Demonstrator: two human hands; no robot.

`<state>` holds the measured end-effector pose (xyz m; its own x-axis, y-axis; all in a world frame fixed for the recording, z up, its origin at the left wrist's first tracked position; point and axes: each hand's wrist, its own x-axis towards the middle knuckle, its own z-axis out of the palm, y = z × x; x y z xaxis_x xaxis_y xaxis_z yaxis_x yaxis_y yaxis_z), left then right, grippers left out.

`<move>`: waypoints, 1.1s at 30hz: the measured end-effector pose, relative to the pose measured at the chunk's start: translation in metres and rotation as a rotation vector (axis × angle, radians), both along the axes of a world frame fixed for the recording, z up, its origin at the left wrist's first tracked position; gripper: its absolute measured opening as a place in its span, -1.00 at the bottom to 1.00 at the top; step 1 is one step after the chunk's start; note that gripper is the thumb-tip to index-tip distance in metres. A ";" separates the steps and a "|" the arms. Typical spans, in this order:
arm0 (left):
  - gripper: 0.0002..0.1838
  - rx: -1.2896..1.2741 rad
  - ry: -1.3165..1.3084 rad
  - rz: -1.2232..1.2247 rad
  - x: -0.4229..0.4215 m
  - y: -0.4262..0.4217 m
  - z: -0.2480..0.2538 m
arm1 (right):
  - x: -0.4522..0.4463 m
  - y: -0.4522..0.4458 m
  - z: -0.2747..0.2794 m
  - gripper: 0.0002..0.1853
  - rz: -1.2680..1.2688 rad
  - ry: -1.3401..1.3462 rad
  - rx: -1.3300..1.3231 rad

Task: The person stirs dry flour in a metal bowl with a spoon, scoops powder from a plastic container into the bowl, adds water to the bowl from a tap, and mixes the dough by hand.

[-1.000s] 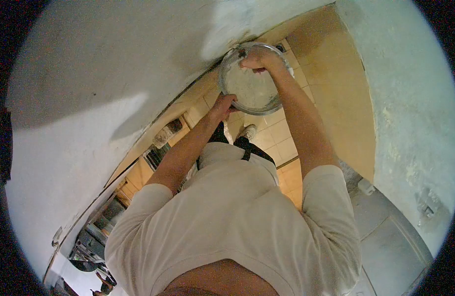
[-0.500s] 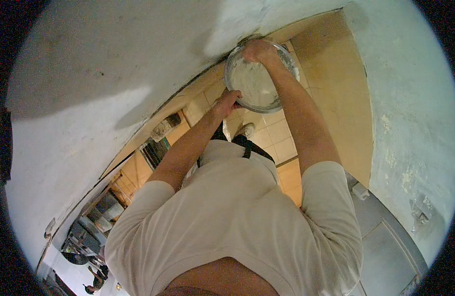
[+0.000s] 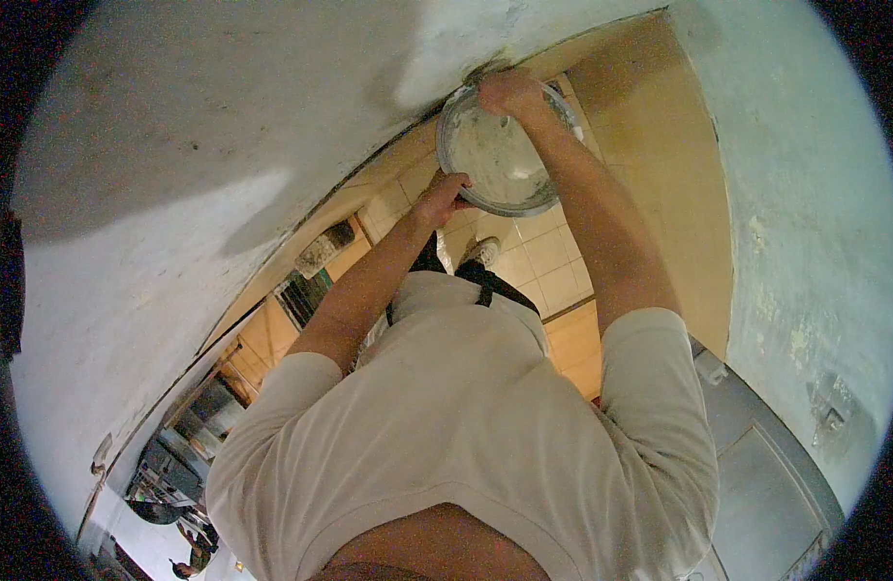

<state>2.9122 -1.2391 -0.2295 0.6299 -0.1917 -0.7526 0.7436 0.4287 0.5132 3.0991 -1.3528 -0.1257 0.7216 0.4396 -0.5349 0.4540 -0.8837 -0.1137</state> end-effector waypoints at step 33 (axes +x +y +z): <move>-0.36 0.094 0.047 -0.386 -0.057 0.052 0.034 | -0.215 -0.085 -0.078 -0.71 -0.471 -0.197 0.178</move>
